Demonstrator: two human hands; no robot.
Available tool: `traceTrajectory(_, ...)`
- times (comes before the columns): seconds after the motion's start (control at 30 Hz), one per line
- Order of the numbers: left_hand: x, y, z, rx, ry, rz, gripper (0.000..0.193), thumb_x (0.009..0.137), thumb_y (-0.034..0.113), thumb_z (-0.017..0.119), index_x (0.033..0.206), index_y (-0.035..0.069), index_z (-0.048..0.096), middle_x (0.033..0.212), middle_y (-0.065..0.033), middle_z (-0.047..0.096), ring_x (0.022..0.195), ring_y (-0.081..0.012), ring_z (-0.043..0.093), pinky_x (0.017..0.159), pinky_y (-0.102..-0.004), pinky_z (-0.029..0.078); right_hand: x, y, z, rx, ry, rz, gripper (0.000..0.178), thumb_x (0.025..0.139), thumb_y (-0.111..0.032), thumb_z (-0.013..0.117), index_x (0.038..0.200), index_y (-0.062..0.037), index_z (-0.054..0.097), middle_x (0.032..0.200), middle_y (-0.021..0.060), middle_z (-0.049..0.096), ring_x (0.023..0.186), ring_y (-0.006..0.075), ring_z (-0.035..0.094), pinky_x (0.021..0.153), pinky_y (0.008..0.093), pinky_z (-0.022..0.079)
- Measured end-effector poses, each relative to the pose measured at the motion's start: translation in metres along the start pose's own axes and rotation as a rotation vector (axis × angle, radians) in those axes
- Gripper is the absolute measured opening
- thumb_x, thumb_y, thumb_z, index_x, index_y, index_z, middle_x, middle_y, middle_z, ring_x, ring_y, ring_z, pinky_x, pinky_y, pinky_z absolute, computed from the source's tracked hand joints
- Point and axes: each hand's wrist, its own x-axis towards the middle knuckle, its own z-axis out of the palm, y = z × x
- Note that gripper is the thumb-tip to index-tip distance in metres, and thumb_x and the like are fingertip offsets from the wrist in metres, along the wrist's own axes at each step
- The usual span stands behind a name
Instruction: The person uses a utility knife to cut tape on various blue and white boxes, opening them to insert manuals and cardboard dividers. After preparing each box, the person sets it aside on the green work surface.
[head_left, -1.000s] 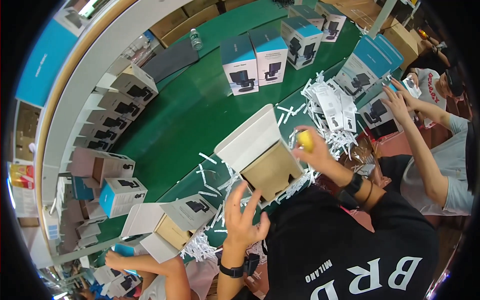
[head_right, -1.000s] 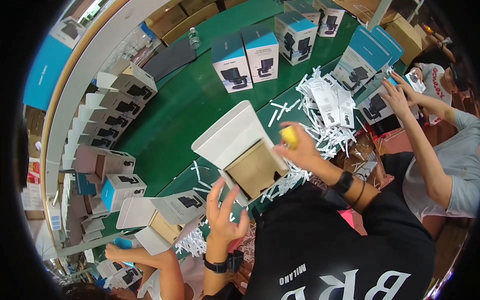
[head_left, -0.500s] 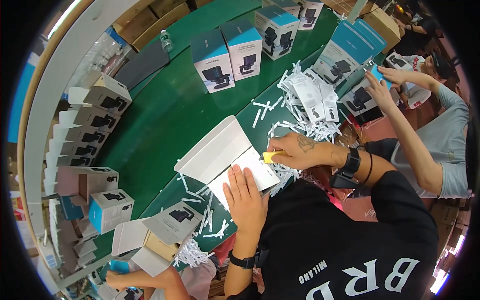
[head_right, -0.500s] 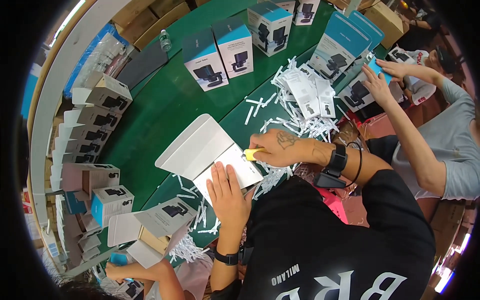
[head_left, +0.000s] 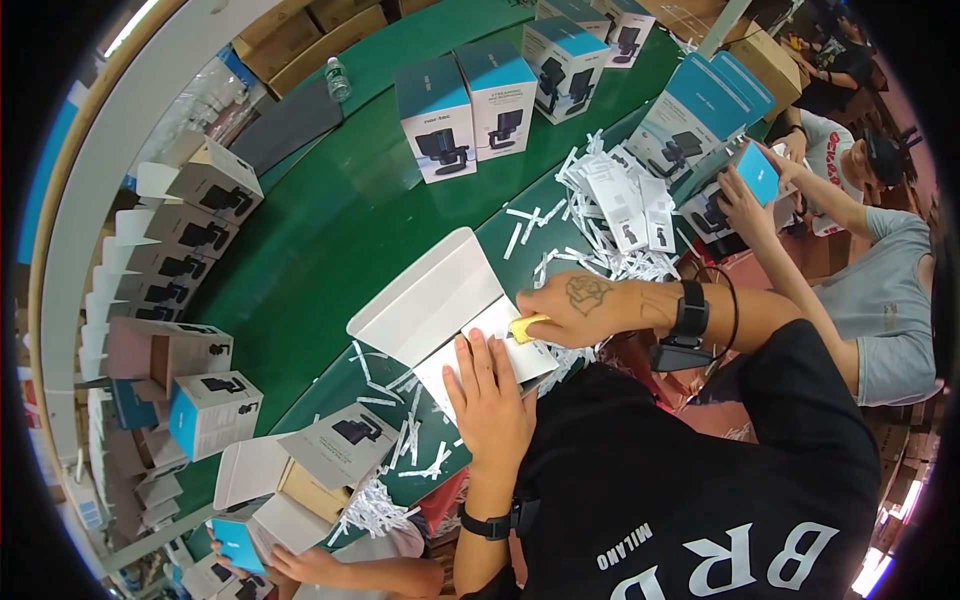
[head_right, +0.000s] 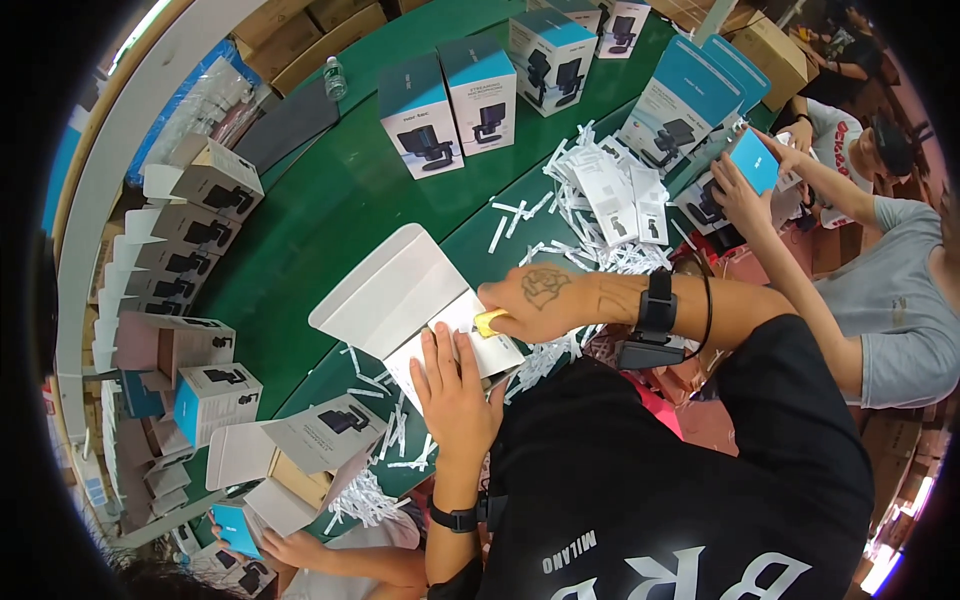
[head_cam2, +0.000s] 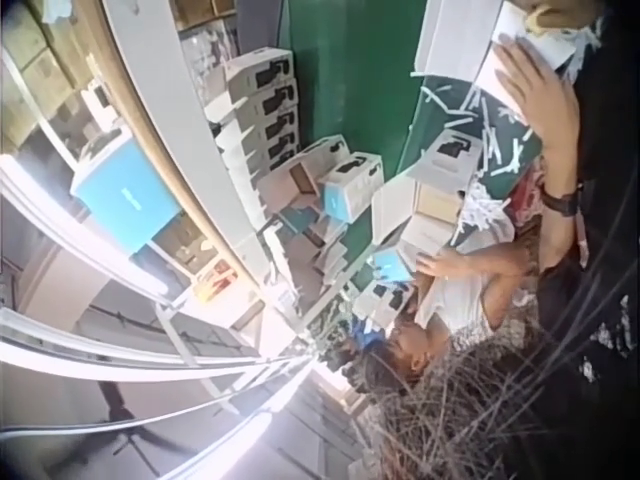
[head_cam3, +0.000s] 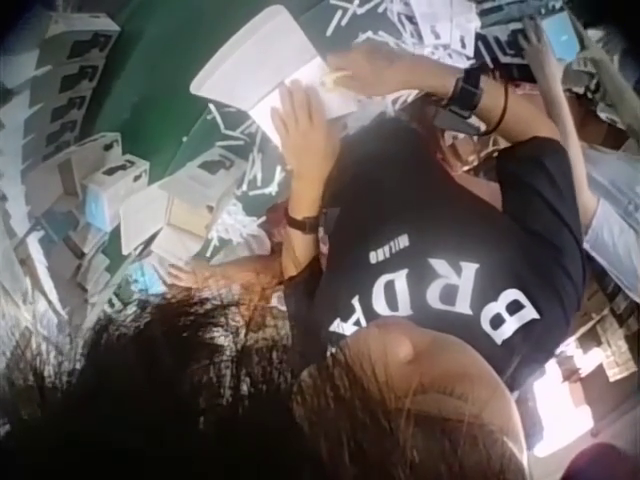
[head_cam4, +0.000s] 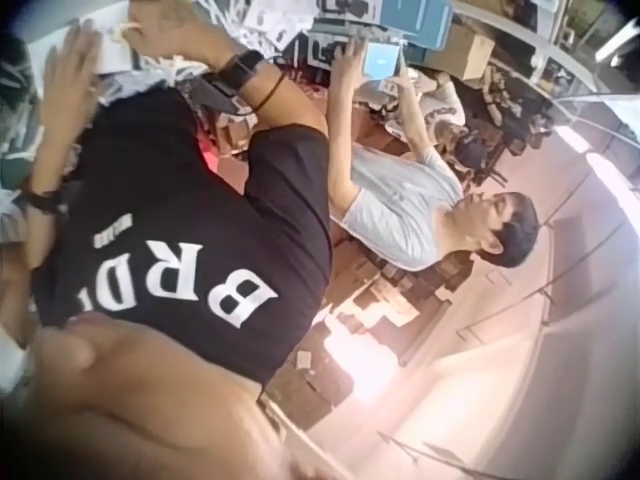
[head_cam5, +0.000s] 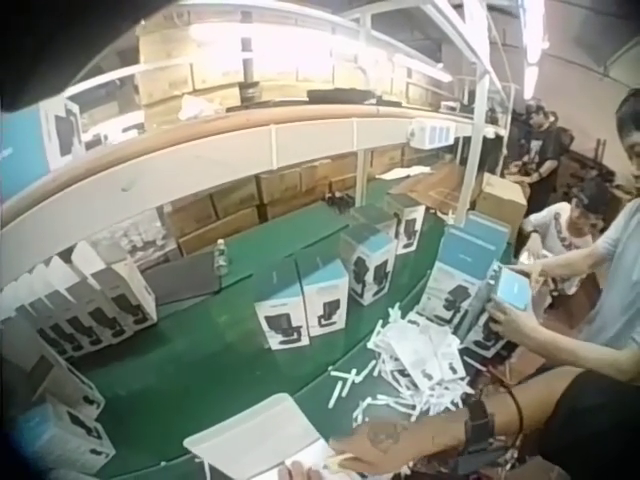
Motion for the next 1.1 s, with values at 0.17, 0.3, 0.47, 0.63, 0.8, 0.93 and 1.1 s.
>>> traceTrajectory(0.17, 0.000, 0.001, 0.001, -0.026, 0.017, -0.023, 0.091, 0.076, 0.033, 0.082, 0.150, -0.004, 0.042, 0.161, -0.0238, 0.035, 0.149, -0.0417, 0.033, 0.119, -0.0567, 0.025, -0.001, -0.020, -0.007, -0.483, -0.061, -0.018, 0.033, 0.088, -0.032, 0.069, 0.102, -0.0023, 0.065, 0.081, 0.0164, 0.070, 0.069, 0.0383, 0.070, 0.060, 0.0462, 0.055)
traceTrajectory(0.3, 0.001, 0.002, 0.003, -0.019, 0.040, 0.000, 0.092, 0.076, 0.034, 0.082, 0.150, -0.004, 0.042, 0.161, -0.0239, 0.035, 0.149, -0.0412, 0.033, 0.119, -0.0565, 0.025, 0.001, -0.009, 0.009, -0.372, 0.203, -0.080, 0.032, 0.087, -0.033, 0.071, 0.096, -0.0023, 0.066, 0.080, 0.0158, 0.071, 0.070, 0.0356, 0.070, 0.061, 0.0431, 0.056)
traceTrajectory(0.47, 0.001, -0.001, 0.001, -0.024, 0.036, -0.022, 0.092, 0.075, 0.034, 0.082, 0.150, -0.003, 0.042, 0.161, -0.0237, 0.035, 0.149, -0.0408, 0.033, 0.119, -0.0561, 0.025, 0.001, -0.006, 0.005, 0.102, 0.170, 0.080, 0.027, 0.085, -0.027, 0.075, 0.088, -0.0019, 0.067, 0.073, 0.0106, 0.069, 0.065, 0.0221, 0.069, 0.059, 0.0358, 0.054)
traceTrajectory(0.63, -0.008, -0.011, 0.006, -0.064, 0.188, 0.030, 0.076, 0.076, 0.030, 0.083, 0.138, -0.003, 0.054, 0.151, -0.0224, 0.048, 0.141, -0.0403, 0.045, 0.115, -0.0540, 0.034, -0.049, -0.002, -0.051, 0.182, -0.698, 0.197, 0.028, 0.083, -0.024, 0.078, 0.082, 0.0006, 0.065, 0.070, 0.0101, 0.066, 0.064, 0.0186, 0.066, 0.060, 0.0352, 0.053)
traceTrajectory(0.8, -0.028, -0.021, 0.024, -0.066, 0.491, 0.218, 0.037, 0.079, 0.018, 0.081, 0.108, -0.002, 0.072, 0.122, -0.0174, 0.071, 0.118, -0.0346, 0.067, 0.101, -0.0476, 0.051, -0.048, -0.021, -0.060, -0.328, -0.264, 0.035, 0.021, 0.088, -0.021, 0.071, 0.093, -0.0016, 0.065, 0.075, 0.0139, 0.069, 0.067, 0.0300, 0.069, 0.061, 0.0396, 0.053)
traceTrajectory(0.93, -0.032, -0.031, 0.028, -0.124, 0.611, 0.407, 0.018, 0.086, 0.015, 0.072, 0.098, 0.002, 0.074, 0.106, -0.0136, 0.075, 0.103, -0.0295, 0.072, 0.095, -0.0426, 0.056, 0.017, -0.088, 0.006, -0.004, 0.045, -0.135, 0.019, 0.088, -0.020, 0.062, 0.096, -0.0028, 0.066, 0.078, 0.0165, 0.069, 0.077, 0.0370, 0.069, 0.073, 0.0442, 0.055)
traceTrajectory(1.1, -0.038, -0.033, 0.019, -0.177, 0.581, 0.371, 0.013, 0.078, 0.010, 0.080, 0.086, 0.001, 0.074, 0.096, -0.0111, 0.076, 0.095, -0.0272, 0.073, 0.093, -0.0411, 0.057, 0.058, -0.097, 0.062, -0.203, 0.057, -0.176, 0.019, 0.084, -0.015, 0.064, 0.096, -0.0013, 0.068, 0.083, 0.0181, 0.070, 0.082, 0.0386, 0.069, 0.076, 0.0436, 0.055)
